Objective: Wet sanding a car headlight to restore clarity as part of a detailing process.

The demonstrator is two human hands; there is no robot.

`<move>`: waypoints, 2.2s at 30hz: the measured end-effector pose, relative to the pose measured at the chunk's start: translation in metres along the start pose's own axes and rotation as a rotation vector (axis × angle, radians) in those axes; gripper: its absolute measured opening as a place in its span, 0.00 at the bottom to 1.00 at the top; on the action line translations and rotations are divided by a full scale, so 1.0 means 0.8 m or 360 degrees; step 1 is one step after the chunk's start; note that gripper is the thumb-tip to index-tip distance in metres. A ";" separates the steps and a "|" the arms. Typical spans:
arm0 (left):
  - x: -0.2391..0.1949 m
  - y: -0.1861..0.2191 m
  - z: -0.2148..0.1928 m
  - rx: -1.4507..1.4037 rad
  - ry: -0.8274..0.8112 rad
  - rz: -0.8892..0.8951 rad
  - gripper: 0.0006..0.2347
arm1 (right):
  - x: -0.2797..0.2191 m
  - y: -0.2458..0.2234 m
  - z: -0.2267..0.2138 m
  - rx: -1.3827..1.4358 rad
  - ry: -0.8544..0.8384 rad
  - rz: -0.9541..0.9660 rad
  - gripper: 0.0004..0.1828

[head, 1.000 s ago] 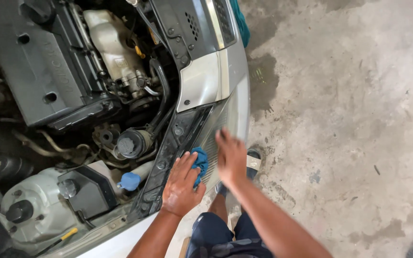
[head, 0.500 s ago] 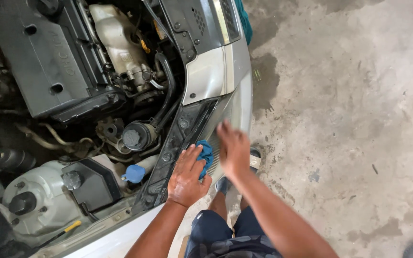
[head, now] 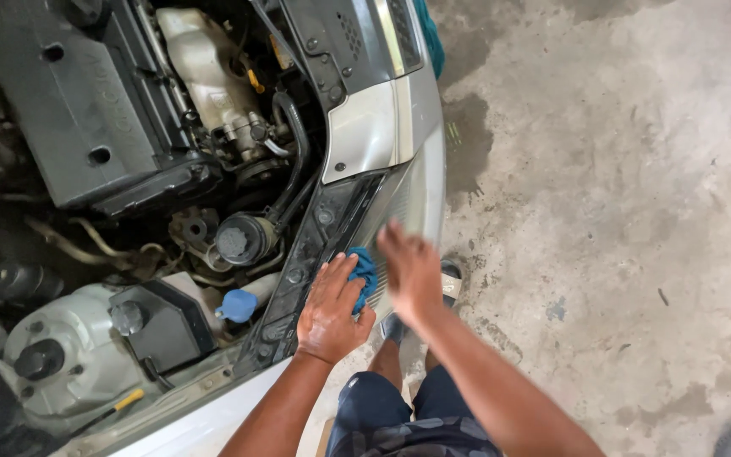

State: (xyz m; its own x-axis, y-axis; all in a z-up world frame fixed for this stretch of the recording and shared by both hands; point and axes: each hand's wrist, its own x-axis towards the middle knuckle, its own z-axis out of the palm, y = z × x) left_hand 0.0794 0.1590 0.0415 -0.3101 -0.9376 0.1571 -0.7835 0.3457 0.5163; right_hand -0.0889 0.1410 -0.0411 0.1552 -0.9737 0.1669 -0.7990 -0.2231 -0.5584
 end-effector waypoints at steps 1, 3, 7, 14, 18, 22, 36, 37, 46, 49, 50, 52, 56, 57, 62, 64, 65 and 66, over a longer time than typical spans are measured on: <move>-0.001 0.000 0.000 0.0003 -0.0003 -0.0004 0.15 | 0.018 0.007 -0.001 0.0005 -0.0003 0.0001 0.30; -0.001 0.001 -0.001 0.0030 0.0003 0.0010 0.15 | 0.056 0.022 -0.005 0.0276 0.0285 0.0065 0.29; -0.003 -0.002 0.002 0.0039 -0.0010 0.0014 0.15 | 0.024 -0.010 -0.015 0.0319 0.0321 0.0155 0.27; 0.000 -0.002 0.001 0.0049 -0.0084 0.0006 0.14 | -0.015 0.002 0.001 0.0285 0.0183 0.0147 0.26; 0.009 0.000 0.000 0.0198 -0.0321 0.0045 0.17 | 0.046 0.098 0.079 0.0832 0.0364 0.0803 0.20; 0.052 -0.007 0.008 0.0154 -0.0521 0.0060 0.20 | 0.015 0.031 0.019 0.1065 0.0207 0.1132 0.23; 0.077 -0.013 0.029 0.0120 -0.0568 0.0070 0.19 | 0.021 0.102 0.073 0.1307 0.0239 0.1060 0.21; 0.078 -0.014 0.030 0.0122 -0.0563 0.0080 0.19 | 0.013 0.073 0.049 0.1306 0.0250 0.1054 0.21; 0.085 -0.017 0.028 0.0094 -0.0588 0.0120 0.20 | -0.065 0.034 0.079 0.0895 0.0288 0.0995 0.21; 0.082 -0.015 0.030 0.0100 -0.0613 0.0119 0.21 | -0.002 0.104 0.105 0.1081 0.0358 0.1187 0.23; 0.081 -0.014 0.030 0.0112 -0.0609 0.0118 0.21 | 0.011 0.125 0.112 0.1225 0.0290 0.1274 0.23; 0.082 -0.014 0.029 0.0134 -0.0595 0.0115 0.20 | 0.023 0.142 0.118 0.1378 0.0217 0.1348 0.23; 0.087 -0.009 0.025 0.0150 -0.0617 0.0109 0.21 | -0.047 0.096 0.096 0.1335 0.0222 0.1162 0.23; 0.089 -0.009 0.026 0.0151 -0.0623 0.0094 0.21 | -0.075 0.077 0.089 0.1233 0.0200 0.1116 0.24; 0.085 -0.011 0.030 0.0160 -0.0599 0.0097 0.20 | -0.100 0.093 0.131 0.1503 0.0269 0.1177 0.23; 0.085 -0.009 0.031 0.0171 -0.0595 0.0096 0.20 | -0.053 0.128 0.136 0.1573 0.0332 0.1168 0.23; 0.085 -0.008 0.030 0.0161 -0.0590 0.0084 0.20 | -0.020 0.147 0.133 0.1467 0.0201 0.1236 0.23; 0.086 -0.006 0.028 0.0151 -0.0585 0.0072 0.20 | 0.014 0.166 0.130 0.1359 0.0068 0.1298 0.24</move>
State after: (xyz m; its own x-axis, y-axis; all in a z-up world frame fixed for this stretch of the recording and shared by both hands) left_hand 0.0498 0.0938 0.0306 -0.5044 -0.8515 -0.1431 -0.8057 0.4046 0.4326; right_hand -0.1328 0.0953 -0.1982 -0.2537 -0.8441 -0.4724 -0.0030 0.4890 -0.8723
